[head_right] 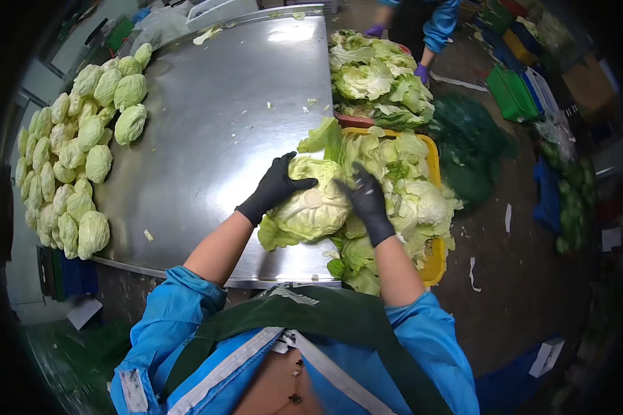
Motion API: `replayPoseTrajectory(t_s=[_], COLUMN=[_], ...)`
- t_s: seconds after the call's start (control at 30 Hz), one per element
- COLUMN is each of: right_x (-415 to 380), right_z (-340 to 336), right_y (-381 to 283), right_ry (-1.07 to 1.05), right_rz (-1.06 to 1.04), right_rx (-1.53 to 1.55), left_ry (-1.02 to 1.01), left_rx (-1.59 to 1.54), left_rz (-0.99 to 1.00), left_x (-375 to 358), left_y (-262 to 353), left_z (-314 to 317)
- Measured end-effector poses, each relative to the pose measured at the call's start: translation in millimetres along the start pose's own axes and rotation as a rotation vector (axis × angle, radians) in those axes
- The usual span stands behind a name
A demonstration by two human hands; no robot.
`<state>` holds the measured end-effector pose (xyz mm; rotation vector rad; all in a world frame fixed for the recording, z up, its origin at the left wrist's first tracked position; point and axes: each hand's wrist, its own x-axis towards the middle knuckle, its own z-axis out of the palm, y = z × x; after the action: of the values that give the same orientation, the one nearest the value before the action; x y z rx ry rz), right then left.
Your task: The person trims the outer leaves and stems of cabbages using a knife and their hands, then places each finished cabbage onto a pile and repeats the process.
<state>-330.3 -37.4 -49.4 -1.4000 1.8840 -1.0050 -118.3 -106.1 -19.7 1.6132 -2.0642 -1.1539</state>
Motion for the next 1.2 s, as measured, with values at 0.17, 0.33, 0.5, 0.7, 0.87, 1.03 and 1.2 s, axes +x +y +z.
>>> replayPoseTrajectory(t_s=[0.17, 0.33, 0.5, 0.7, 0.87, 1.03, 1.2], right_x=[-29.5, -20.1, -58.7, -64.5, -95.6, -112.8, -129.6], right_z=[9.7, 7.7, 19.8, -8.9, -45.7, -57.2, -73.2], right_y=[3.1, 30.3, 53.8, 29.7, -34.3, -23.7, -6.9], right_ry=[-0.236, -0.382, -0.273, -0.43, -0.467, -0.488, -0.495], right_rz=[0.275, 0.339, -0.021, -0.017, -0.3, -0.265, -0.28], right_rx=[0.602, 0.658, 0.794, 0.899, 0.213, 0.212, 0.158], left_ry=[0.133, 0.235, -0.027, -0.317, -0.354, -0.462, -0.361], left_rx=[-0.414, 0.295, -0.388, -0.062, -0.045, -0.3, -0.036], left_rz=[-0.06, -0.017, 0.206, 0.382, 0.568, 0.428, 0.493], left_x=[23.6, 25.9, -24.5, -81.3, -112.3, -99.5, -97.9], left_y=[-48.1, -85.9, -10.8, 9.7, 4.4, -24.7, -8.9], left_z=[-3.9, 2.1, -39.0, -41.1, -36.6, -47.1, -31.9])
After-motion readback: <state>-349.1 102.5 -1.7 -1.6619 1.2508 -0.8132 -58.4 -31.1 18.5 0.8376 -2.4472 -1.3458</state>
